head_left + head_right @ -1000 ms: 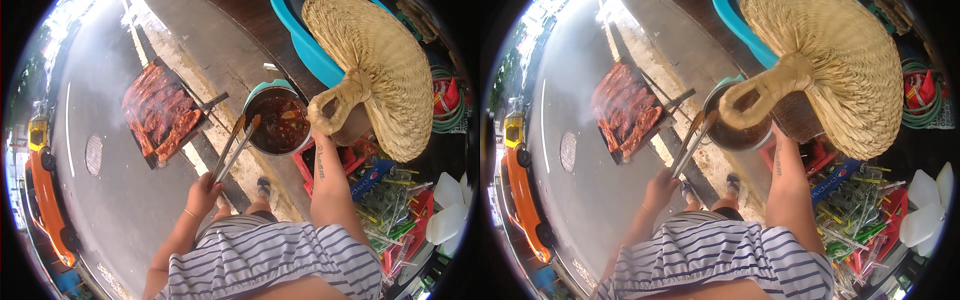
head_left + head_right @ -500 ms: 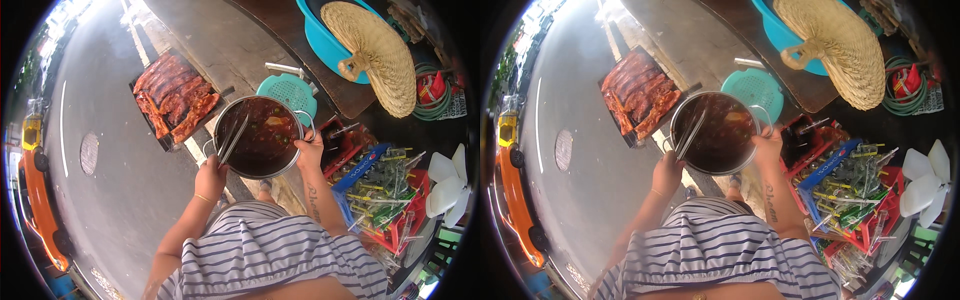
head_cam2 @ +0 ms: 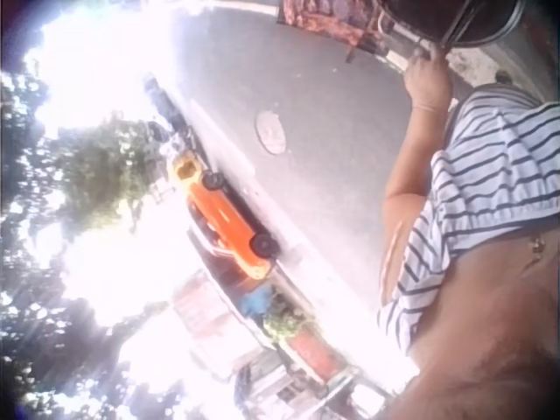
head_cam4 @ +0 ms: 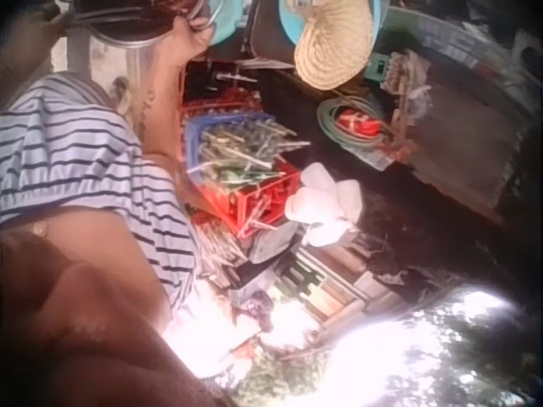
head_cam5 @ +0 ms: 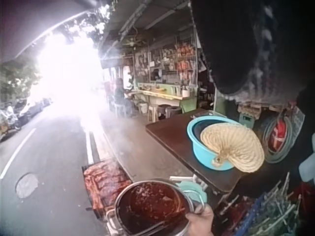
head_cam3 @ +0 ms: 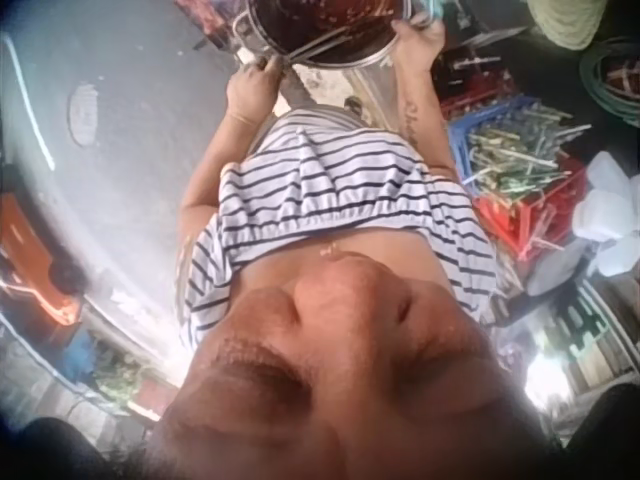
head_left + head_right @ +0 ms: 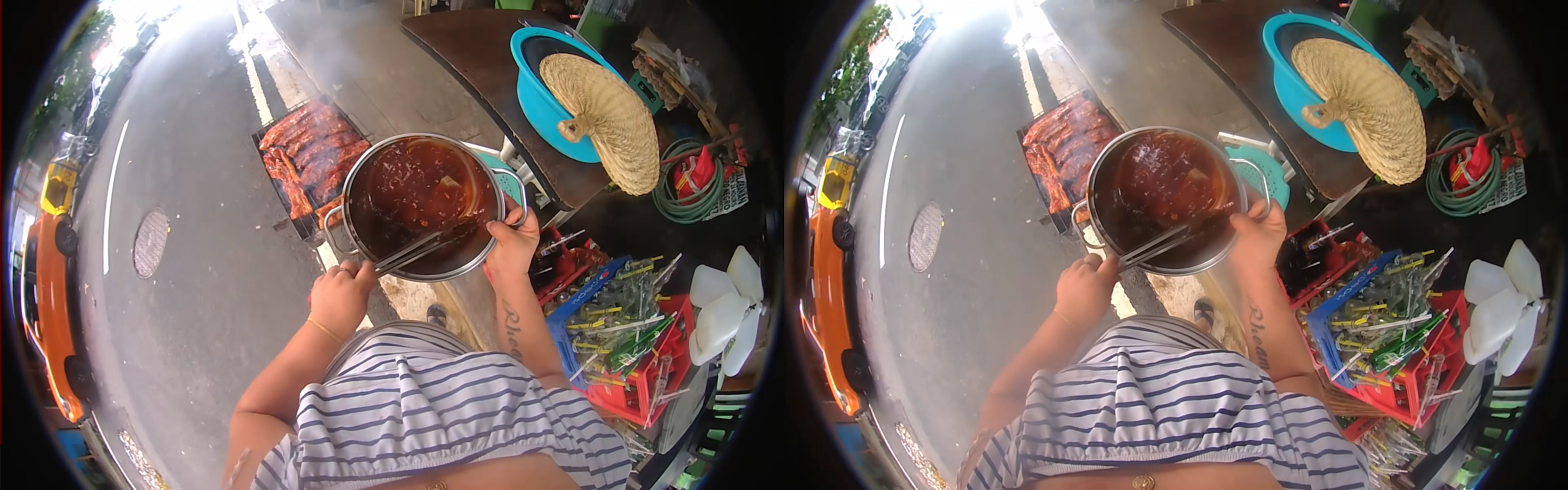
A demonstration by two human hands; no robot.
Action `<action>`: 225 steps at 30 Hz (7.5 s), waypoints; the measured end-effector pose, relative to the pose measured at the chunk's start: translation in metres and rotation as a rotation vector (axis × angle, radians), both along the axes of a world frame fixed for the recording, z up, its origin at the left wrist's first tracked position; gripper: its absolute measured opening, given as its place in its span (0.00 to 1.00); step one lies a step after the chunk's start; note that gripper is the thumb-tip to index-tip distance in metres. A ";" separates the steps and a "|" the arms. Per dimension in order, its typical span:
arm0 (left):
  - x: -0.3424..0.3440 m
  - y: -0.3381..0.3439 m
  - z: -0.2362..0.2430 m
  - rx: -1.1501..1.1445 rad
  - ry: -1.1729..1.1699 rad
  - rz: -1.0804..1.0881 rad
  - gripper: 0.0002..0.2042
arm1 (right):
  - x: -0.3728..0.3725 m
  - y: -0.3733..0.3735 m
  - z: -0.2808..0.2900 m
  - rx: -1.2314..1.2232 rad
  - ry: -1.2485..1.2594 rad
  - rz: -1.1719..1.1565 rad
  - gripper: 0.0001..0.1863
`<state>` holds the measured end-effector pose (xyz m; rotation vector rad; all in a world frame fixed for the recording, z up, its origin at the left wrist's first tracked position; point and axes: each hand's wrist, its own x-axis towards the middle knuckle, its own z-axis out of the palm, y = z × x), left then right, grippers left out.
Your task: The person holds a pot and coats meat on a grill with sauce using tongs, sets the pot down, and fans the grill with a hand fan while turning the meat with tongs.
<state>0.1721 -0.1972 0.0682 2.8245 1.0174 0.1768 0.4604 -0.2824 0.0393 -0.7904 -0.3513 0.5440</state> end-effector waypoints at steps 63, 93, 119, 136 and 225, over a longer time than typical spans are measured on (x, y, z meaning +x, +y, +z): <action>-0.210 0.196 -0.068 -0.543 -0.246 0.542 0.12 | -0.128 0.016 0.030 -0.273 0.051 -0.502 0.16; -0.103 0.149 0.010 -0.564 0.134 -0.106 0.11 | -0.119 0.025 0.011 -0.293 -0.354 -0.443 0.13; -0.129 0.253 -0.049 -1.036 -0.423 0.539 0.10 | -0.099 0.061 -0.020 -0.209 0.109 -0.450 0.18; -0.066 0.290 -0.082 -0.364 -0.082 0.333 0.11 | -0.089 0.012 -0.022 -0.212 0.063 -0.559 0.18; -0.070 0.251 -0.098 -0.481 -0.130 0.274 0.14 | -0.093 -0.027 -0.030 -0.165 0.050 -0.624 0.18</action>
